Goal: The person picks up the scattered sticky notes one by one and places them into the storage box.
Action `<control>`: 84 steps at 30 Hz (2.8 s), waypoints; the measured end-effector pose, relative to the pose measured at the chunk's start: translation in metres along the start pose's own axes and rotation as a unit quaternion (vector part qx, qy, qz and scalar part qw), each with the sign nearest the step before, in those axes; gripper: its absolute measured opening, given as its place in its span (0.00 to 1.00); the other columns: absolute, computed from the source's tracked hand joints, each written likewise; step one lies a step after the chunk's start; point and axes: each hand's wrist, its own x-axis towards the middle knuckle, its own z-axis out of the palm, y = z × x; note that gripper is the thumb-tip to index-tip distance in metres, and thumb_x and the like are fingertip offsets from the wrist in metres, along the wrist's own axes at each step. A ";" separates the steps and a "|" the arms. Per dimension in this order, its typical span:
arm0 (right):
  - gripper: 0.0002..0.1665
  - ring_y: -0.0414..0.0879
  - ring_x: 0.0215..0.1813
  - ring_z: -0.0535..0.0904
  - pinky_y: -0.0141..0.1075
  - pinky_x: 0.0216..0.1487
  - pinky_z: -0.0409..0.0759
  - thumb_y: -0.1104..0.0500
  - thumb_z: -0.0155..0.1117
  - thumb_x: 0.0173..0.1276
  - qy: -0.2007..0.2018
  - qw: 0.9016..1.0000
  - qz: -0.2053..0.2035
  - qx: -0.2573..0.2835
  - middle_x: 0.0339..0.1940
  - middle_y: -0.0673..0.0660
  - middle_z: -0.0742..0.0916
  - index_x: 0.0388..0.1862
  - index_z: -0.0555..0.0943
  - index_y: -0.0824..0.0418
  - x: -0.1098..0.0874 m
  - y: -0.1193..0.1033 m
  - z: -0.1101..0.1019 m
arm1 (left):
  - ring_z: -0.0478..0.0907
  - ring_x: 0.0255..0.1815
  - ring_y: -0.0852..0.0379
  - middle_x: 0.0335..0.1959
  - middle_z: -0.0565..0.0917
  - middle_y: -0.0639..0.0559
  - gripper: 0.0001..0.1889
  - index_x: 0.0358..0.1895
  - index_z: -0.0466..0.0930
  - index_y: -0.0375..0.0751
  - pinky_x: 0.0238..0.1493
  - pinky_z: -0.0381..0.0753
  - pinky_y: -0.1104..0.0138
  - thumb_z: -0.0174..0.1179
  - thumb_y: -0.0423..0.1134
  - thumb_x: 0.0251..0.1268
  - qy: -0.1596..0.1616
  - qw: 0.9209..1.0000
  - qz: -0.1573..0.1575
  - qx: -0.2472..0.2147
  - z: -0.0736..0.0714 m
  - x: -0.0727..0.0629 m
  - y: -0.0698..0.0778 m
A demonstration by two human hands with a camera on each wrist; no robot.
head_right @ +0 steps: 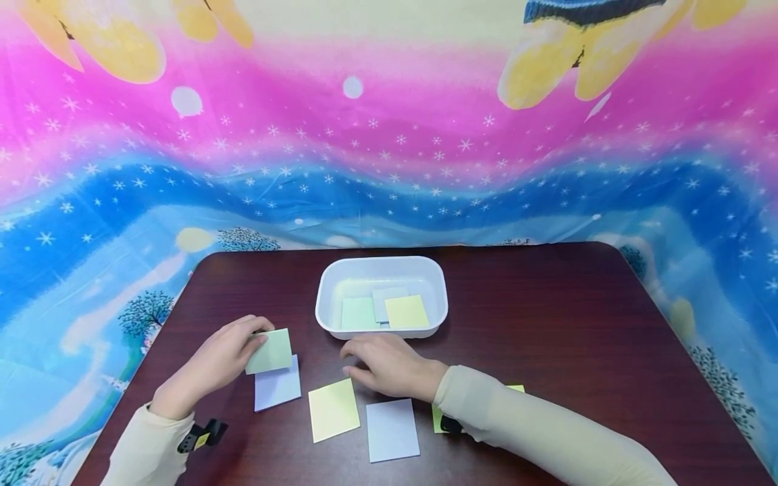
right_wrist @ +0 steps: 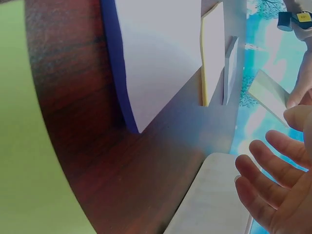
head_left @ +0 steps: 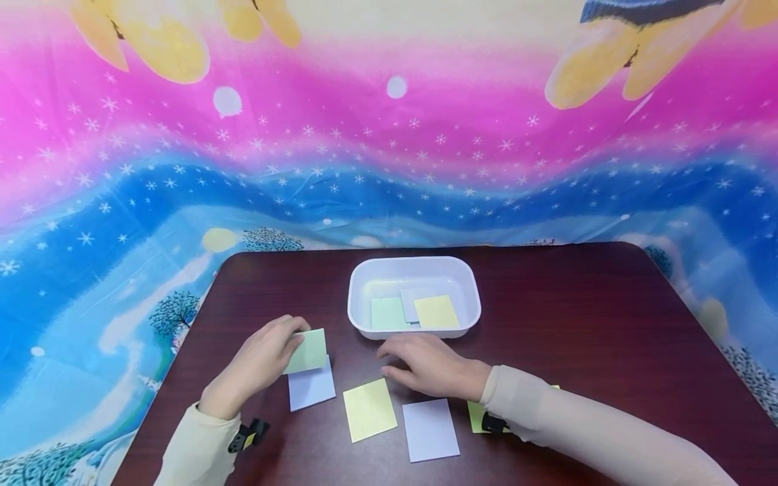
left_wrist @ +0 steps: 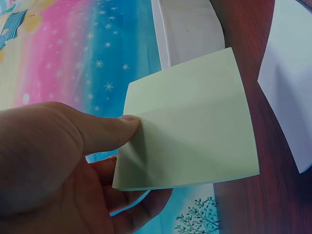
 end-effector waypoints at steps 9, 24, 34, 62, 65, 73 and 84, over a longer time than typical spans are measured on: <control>0.14 0.40 0.51 0.85 0.38 0.54 0.82 0.51 0.61 0.75 -0.006 1.000 0.013 0.007 0.48 0.47 0.89 0.53 0.84 0.54 0.000 0.001 -0.003 | 0.71 0.33 0.60 0.36 0.82 0.56 0.06 0.44 0.83 0.45 0.37 0.74 0.63 0.59 0.31 0.72 -0.004 1.000 0.012 0.002 0.001 0.004 0.008; 0.14 0.41 0.51 0.85 0.39 0.55 0.82 0.51 0.63 0.74 0.001 1.000 0.015 0.007 0.48 0.48 0.89 0.53 0.84 0.55 -0.003 0.002 -0.007 | 0.74 0.35 0.61 0.35 0.82 0.57 0.06 0.43 0.83 0.45 0.40 0.77 0.62 0.60 0.30 0.70 0.009 0.999 0.042 0.011 0.001 0.012 0.020; 0.13 0.41 0.48 0.84 0.39 0.52 0.82 0.52 0.62 0.75 0.005 1.000 0.006 0.009 0.46 0.48 0.89 0.52 0.84 0.55 -0.006 0.005 -0.012 | 0.73 0.36 0.61 0.36 0.82 0.57 0.06 0.44 0.83 0.46 0.40 0.77 0.62 0.59 0.31 0.72 -0.001 0.999 0.051 0.006 0.002 0.018 0.029; 0.14 0.40 0.49 0.85 0.40 0.53 0.82 0.51 0.64 0.74 0.024 1.000 0.005 -0.014 0.47 0.48 0.89 0.52 0.84 0.56 -0.016 0.006 -0.024 | 0.74 0.36 0.60 0.37 0.83 0.55 0.06 0.45 0.83 0.45 0.39 0.76 0.63 0.60 0.31 0.71 0.004 0.997 0.078 -0.003 0.005 0.031 0.045; 0.14 0.39 0.49 0.84 0.39 0.53 0.82 0.51 0.64 0.73 0.028 0.999 0.004 -0.019 0.47 0.46 0.89 0.52 0.84 0.55 -0.017 0.006 -0.026 | 0.75 0.37 0.60 0.38 0.84 0.55 0.06 0.46 0.82 0.44 0.39 0.77 0.63 0.60 0.31 0.71 0.004 0.997 0.082 -0.003 0.005 0.032 0.047; 0.13 0.39 0.49 0.85 0.39 0.52 0.82 0.52 0.65 0.73 0.040 0.999 -0.002 -0.023 0.46 0.46 0.89 0.51 0.85 0.56 -0.018 0.008 -0.030 | 0.74 0.37 0.60 0.39 0.84 0.54 0.06 0.47 0.83 0.43 0.40 0.76 0.63 0.60 0.32 0.72 0.006 0.996 0.088 0.000 0.005 0.035 0.050; 0.13 0.39 0.48 0.85 0.39 0.51 0.82 0.51 0.64 0.73 0.043 0.999 -0.003 -0.029 0.45 0.46 0.89 0.51 0.85 0.56 -0.019 0.010 -0.033 | 0.74 0.36 0.59 0.40 0.85 0.52 0.07 0.49 0.83 0.42 0.39 0.76 0.63 0.60 0.33 0.72 0.012 0.996 0.084 -0.011 0.004 0.041 0.055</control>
